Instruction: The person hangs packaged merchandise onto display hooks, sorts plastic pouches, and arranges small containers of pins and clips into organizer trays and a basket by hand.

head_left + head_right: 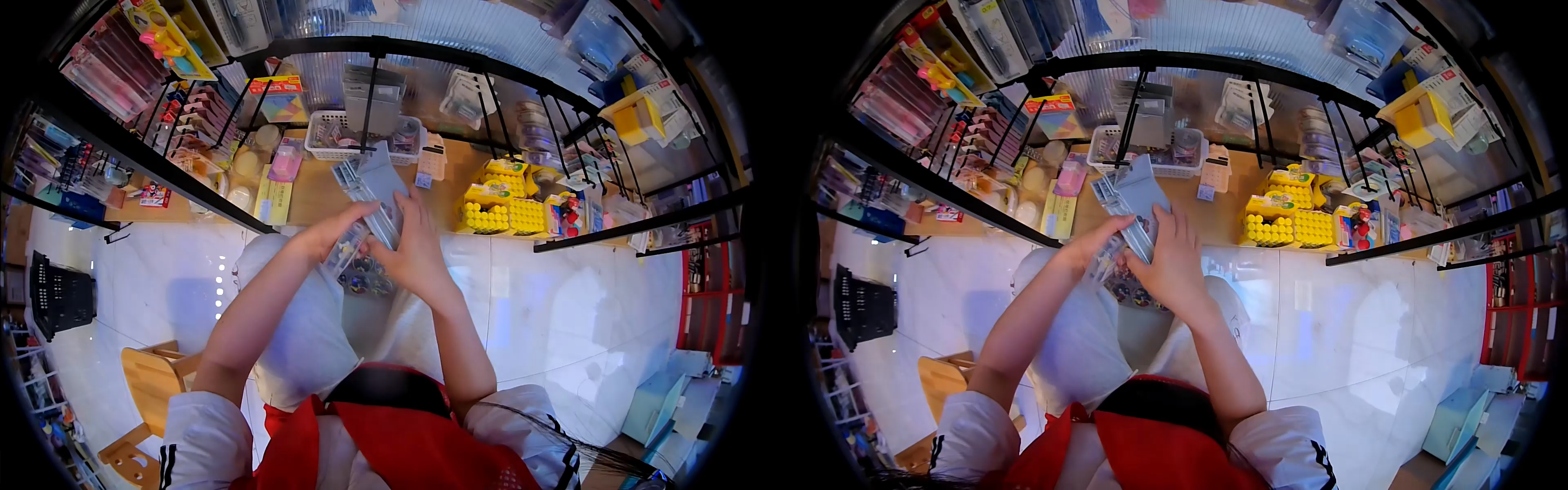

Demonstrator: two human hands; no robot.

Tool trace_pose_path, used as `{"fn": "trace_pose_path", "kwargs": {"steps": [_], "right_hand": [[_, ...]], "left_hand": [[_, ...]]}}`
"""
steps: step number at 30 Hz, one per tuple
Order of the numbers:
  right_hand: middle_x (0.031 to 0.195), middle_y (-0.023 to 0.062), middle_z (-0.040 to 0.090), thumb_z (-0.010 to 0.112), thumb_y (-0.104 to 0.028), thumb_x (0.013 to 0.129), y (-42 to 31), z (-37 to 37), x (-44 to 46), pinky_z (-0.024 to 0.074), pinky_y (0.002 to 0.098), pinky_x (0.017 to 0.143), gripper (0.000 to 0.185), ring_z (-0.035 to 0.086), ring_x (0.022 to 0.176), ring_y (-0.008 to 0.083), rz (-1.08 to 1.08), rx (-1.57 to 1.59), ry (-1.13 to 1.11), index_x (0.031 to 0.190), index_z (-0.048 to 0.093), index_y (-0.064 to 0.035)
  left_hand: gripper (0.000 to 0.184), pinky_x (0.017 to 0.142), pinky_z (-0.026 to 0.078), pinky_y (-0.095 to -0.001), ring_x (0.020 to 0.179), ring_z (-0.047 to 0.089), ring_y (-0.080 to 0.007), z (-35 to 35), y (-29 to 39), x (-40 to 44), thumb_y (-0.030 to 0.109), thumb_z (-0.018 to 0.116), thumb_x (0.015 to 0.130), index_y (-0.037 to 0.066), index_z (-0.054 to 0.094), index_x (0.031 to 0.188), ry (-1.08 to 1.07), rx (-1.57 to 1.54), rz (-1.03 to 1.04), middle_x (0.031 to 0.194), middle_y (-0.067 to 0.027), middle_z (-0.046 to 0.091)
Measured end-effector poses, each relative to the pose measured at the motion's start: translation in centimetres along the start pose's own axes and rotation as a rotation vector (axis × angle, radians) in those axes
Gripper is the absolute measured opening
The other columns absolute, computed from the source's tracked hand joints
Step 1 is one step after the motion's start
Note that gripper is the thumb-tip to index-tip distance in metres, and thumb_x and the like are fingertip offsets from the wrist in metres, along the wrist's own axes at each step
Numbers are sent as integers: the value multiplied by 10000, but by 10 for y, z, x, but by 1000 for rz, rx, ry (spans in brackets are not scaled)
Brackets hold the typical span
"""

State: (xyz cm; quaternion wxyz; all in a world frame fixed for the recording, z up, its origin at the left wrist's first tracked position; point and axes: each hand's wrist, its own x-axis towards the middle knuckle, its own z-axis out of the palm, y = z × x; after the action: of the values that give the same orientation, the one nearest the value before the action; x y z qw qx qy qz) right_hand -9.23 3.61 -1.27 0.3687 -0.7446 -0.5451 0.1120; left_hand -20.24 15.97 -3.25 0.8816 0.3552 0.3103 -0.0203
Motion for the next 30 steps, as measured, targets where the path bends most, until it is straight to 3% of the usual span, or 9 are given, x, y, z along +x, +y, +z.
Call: {"fn": "trace_pose_path", "kwargs": {"steps": [3,7,10,13,14,15,20,27,30], "right_hand": [[1208,269,380,715,-292,645,13,-2,6,292,442,962,827,352,1153,397,50,72,-3,1264,291,57],[1172,262,431,760,-290,595,30,3,23,342,415,933,870,417,1109,372,193,90,128,1235,307,86],[1037,199,554,778,-166,588,40,-9,38,441,324,809,721,560,905,258,239,191,142,1148,404,93],[946,154,608,774,-159,578,54,-13,47,463,313,763,599,602,825,225,481,455,139,1059,499,69],[902,100,613,753,-123,649,58,-16,46,446,251,738,488,580,778,139,563,621,60,1034,501,42],[907,97,613,737,-108,665,60,-16,46,446,252,734,453,580,782,138,573,662,62,1029,510,39],[915,71,627,682,-56,706,83,-4,42,446,248,747,311,584,799,137,654,1075,154,993,582,9],[910,76,624,673,-83,722,81,14,49,441,257,759,341,577,826,137,493,963,-84,1029,565,17],[973,66,608,661,-77,737,78,19,56,434,254,763,371,571,821,127,602,894,-150,1074,535,13]], "left_hand": [[363,398,432,-196,443,517,-81,-1,-2,4,394,571,819,76,551,992,-2,68,69,638,-20,571],[343,549,486,-225,648,587,-105,8,1,2,311,556,847,60,531,1079,-2,108,171,827,-45,611],[356,692,489,-264,829,587,-127,11,-8,12,276,550,856,57,504,1133,47,77,274,977,-53,597],[396,812,461,-288,961,561,-148,9,-7,18,245,549,860,49,464,1193,54,179,317,1091,-58,567],[397,831,450,-290,971,557,-152,11,-7,16,244,551,859,47,464,1194,75,213,324,1096,-59,567],[399,850,440,-293,981,554,-156,13,-7,14,242,552,858,46,464,1194,98,247,330,1100,-59,567],[386,838,434,-286,989,539,-145,2,-4,13,264,565,848,48,497,1160,197,200,276,1087,-56,571],[396,813,436,-292,959,546,-138,-12,0,16,289,584,833,55,511,1144,351,281,267,1060,-57,581],[405,801,441,-291,945,554,-141,-19,3,18,286,589,829,54,505,1149,346,300,238,1051,-60,582]]}}
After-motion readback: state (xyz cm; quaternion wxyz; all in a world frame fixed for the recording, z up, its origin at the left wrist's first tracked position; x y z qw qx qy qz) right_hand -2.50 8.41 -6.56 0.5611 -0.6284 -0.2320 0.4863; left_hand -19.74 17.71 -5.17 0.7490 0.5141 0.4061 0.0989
